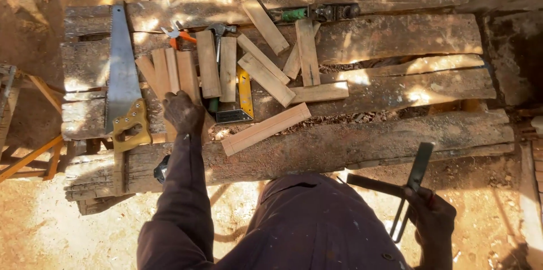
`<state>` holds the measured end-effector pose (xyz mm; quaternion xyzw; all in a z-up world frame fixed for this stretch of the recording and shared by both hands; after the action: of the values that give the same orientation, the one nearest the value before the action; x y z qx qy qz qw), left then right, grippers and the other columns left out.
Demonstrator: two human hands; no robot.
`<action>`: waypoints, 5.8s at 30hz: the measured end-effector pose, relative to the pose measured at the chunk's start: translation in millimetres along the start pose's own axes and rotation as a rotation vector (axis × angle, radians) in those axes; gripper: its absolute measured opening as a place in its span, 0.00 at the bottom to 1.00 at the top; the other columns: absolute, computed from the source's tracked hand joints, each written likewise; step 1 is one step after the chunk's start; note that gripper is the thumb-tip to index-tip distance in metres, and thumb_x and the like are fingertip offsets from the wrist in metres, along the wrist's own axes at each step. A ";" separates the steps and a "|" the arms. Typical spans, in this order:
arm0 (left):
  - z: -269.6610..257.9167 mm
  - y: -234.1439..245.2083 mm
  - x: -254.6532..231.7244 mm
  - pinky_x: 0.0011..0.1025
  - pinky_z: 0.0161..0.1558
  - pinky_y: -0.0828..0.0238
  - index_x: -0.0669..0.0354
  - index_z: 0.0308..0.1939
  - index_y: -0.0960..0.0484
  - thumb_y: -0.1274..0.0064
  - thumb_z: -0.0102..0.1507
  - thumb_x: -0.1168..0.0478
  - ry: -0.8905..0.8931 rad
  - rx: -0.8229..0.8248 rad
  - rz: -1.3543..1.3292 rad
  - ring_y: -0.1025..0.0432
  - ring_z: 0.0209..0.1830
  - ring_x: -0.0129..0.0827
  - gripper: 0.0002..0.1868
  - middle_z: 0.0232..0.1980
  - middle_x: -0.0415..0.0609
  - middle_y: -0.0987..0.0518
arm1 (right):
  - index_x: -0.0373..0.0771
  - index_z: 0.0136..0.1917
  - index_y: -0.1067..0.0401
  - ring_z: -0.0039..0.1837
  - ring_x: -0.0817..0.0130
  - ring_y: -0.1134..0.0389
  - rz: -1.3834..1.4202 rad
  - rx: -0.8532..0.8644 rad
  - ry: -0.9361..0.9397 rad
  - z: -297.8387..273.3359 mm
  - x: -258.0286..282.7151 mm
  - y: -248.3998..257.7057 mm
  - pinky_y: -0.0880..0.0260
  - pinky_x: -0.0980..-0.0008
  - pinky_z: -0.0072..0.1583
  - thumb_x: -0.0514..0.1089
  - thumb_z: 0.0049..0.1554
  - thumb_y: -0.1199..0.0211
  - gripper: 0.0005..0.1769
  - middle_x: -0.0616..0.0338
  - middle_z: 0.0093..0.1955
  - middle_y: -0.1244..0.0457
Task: Using a try square to measure and mark lines on wooden slats on a workbench
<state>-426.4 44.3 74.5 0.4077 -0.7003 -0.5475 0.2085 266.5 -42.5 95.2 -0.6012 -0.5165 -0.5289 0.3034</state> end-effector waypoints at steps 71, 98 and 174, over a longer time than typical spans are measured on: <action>-343.3 -248.5 -279.2 0.50 0.54 0.31 0.42 0.70 0.25 0.35 0.58 0.47 -1.367 0.069 0.071 0.28 0.61 0.56 0.36 0.63 0.56 0.24 | 0.40 0.35 0.20 0.40 0.62 0.31 0.053 0.301 -0.272 111.2 -126.7 -105.6 0.37 0.68 0.48 0.53 0.42 0.19 0.17 0.52 0.33 0.33; -353.3 -242.3 -289.8 0.50 0.53 0.28 0.49 0.72 0.28 0.41 0.61 0.47 -1.360 0.131 0.304 0.29 0.62 0.55 0.35 0.68 0.55 0.26 | 0.47 0.38 0.15 0.41 0.66 0.30 0.134 0.331 -0.347 98.7 -140.7 -90.4 0.36 0.75 0.49 0.52 0.39 0.19 0.14 0.53 0.31 0.32; -353.6 -252.8 -294.4 0.55 0.59 0.28 0.46 0.74 0.29 0.38 0.63 0.47 -1.200 0.160 0.441 0.29 0.66 0.55 0.36 0.73 0.58 0.28 | 0.45 0.28 0.25 0.34 0.53 0.31 -0.549 0.502 0.399 153.7 -92.6 -106.5 0.31 0.62 0.43 0.42 0.49 0.41 0.10 0.56 0.26 0.35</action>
<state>92.4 51.4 -6.0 -0.1087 -0.8011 -0.5709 -0.1429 224.4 99.8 -51.5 -0.2346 -0.7016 -0.5537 0.3824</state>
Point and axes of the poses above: each hand's wrist, its own z-axis towards the middle knuckle, its own y-axis out of the back of the hand, x = y × z, the point moved 9 cm from there along z, towards the middle knuckle
